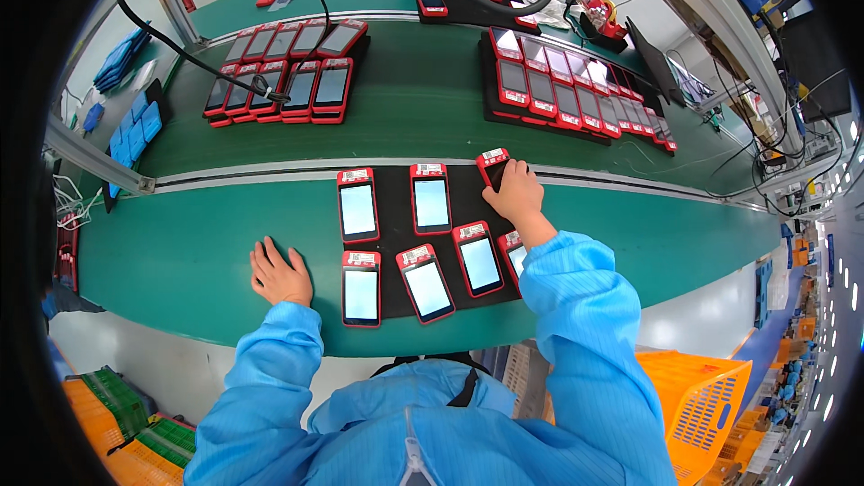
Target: The person inspects and tests handheld electronic devices in red cases by hand, on a factory assembly line.
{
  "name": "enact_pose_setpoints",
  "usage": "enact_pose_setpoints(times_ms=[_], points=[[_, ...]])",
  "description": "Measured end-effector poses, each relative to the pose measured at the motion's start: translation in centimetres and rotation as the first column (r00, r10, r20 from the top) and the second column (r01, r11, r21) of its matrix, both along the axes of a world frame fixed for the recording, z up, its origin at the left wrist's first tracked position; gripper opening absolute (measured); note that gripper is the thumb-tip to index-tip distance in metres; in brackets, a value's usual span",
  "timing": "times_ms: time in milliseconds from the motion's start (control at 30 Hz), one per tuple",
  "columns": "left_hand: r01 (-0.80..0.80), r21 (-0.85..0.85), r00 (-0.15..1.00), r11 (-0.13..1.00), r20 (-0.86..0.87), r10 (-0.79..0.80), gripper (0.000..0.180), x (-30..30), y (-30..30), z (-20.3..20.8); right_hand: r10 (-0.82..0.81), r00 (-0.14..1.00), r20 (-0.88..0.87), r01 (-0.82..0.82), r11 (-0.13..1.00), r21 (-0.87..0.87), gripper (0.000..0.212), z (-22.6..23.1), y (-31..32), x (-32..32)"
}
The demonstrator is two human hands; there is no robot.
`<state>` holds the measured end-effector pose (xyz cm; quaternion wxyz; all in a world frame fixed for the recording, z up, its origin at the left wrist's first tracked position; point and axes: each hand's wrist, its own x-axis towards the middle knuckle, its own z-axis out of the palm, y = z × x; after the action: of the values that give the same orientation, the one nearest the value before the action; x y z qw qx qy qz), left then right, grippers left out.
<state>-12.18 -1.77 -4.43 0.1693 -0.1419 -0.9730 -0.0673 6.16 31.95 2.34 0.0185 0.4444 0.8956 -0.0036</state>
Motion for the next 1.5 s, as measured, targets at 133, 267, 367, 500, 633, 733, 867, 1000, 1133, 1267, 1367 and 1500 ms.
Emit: enact_pose_setpoints(times_ms=[133, 267, 367, 500, 633, 733, 867, 1000, 1133, 1267, 1367, 1500], points=[[-0.004, -0.006, 1.0, 1.0, 0.007, 0.004, 0.047, 0.09, 0.04, 0.13, 0.01, 1.0, -0.009, -0.01, 1.0, 0.012, 0.063, -0.16, 0.09, 0.09], [0.019, 0.014, 0.999, 1.0, -0.032, -0.019, 0.048, 0.08, -0.09, -0.07, -0.004, 1.0, -0.004, 0.004, 1.0, -0.009, 0.062, -0.01, -0.03, 0.06], [0.02, 0.01, 0.999, 1.0, -0.034, -0.019, 0.048, 0.07, -0.11, -0.07, -0.008, 1.0, -0.009, 0.007, 1.0, -0.015, 0.061, 0.1, -0.1, 0.07], [0.014, 0.003, 1.0, 1.0, -0.024, -0.014, 0.048, 0.08, -0.05, -0.03, -0.02, 1.0, 0.019, 0.02, 1.0, -0.022, 0.061, 0.19, -0.03, -0.05], [0.014, -0.001, 1.0, 1.0, -0.025, -0.014, 0.047, 0.05, 0.02, 0.05, -0.016, 1.0, 0.022, 0.017, 0.999, -0.027, 0.063, 0.24, 0.02, -0.1], [0.013, 0.005, 1.0, 1.0, -0.021, -0.013, 0.047, 0.04, 0.02, 0.05, -0.016, 1.0, 0.019, 0.017, 0.999, -0.029, 0.064, 0.39, 0.0, -0.12], [0.016, 0.015, 1.0, 1.0, -0.011, -0.016, 0.048, 0.04, 0.06, 0.12, -0.016, 1.0, 0.021, 0.017, 0.999, -0.036, 0.064, 0.48, -0.14, -0.04], [0.003, 0.008, 1.0, 1.0, 0.009, -0.003, 0.048, 0.13, -0.19, 0.19, -0.01, 1.0, 0.016, 0.011, 0.999, -0.032, 0.066, 0.12, -0.25, -0.13], [0.008, 0.006, 1.0, 1.0, 0.012, -0.008, 0.048, 0.17, 0.16, 0.35, -0.022, 1.0, 0.022, 0.022, 1.0, -0.014, 0.066, 0.39, -0.06, 0.09], [0.0, 0.003, 1.0, 1.0, 0.003, 0.0, 0.048, 0.15, 0.03, 0.15, -0.014, 1.0, 0.024, 0.014, 1.0, -0.002, 0.065, 0.29, -0.11, 0.03], [0.007, 0.002, 1.0, 1.0, 0.016, -0.007, 0.048, 0.17, 0.2, 0.17, -0.014, 1.0, 0.013, 0.014, 1.0, -0.002, 0.063, 0.38, -0.1, 0.09], [0.044, 0.022, 0.998, 0.999, -0.054, -0.042, 0.048, -0.09, -0.14, -0.22, -0.012, 1.0, 0.014, 0.012, 1.0, -0.001, 0.063, 0.25, -0.27, -0.15]])
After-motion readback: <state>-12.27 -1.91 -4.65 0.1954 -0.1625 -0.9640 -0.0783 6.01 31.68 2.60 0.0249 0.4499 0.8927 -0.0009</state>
